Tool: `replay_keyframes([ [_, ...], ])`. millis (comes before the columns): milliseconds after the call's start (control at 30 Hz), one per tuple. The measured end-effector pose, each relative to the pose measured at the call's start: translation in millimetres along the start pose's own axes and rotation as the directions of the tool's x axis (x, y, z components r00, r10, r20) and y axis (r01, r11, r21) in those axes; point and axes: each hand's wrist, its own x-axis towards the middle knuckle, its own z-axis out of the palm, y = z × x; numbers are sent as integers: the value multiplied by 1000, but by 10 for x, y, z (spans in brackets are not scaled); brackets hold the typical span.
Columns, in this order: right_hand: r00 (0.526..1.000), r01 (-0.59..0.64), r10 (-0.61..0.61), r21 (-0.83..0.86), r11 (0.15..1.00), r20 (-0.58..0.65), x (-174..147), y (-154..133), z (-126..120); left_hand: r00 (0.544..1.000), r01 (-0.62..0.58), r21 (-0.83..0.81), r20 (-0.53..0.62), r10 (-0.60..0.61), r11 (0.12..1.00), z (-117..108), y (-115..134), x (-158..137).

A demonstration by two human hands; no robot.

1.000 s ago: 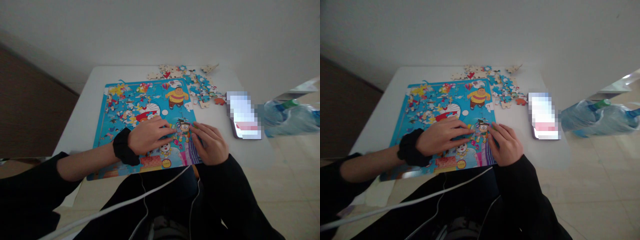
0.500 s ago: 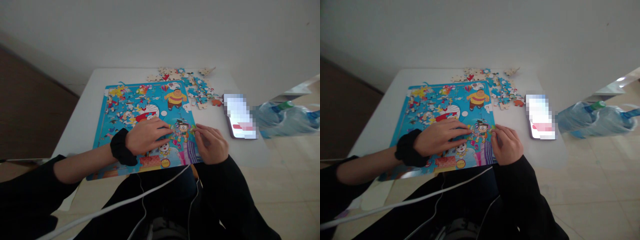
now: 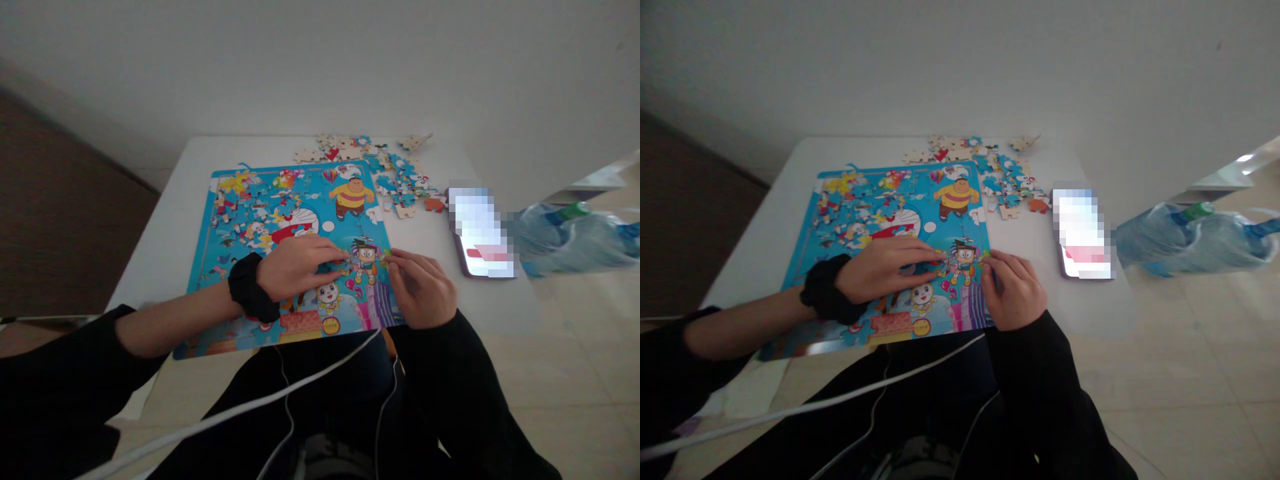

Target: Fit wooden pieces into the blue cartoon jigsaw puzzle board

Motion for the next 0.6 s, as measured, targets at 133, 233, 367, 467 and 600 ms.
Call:
replay_keyframes([
  [133,1000,21,-21,-22,1000,-9,-3,10,11,1000,21,-35,0,-21,999,0,-24,21],
  [233,1000,18,-19,-34,999,-6,-3,8,14,999,22,-16,23,-22,1000,4,-46,58],
  [367,1000,16,-16,-31,999,-4,-5,3,18,998,7,31,68,-9,999,-4,-57,120],
  [467,1000,21,-22,-37,999,-12,-9,-1,23,997,-3,42,83,-1,999,-16,-56,147],
  [600,1000,4,-4,-40,999,-1,-14,-17,24,994,5,41,104,-9,999,-21,-63,152],
])
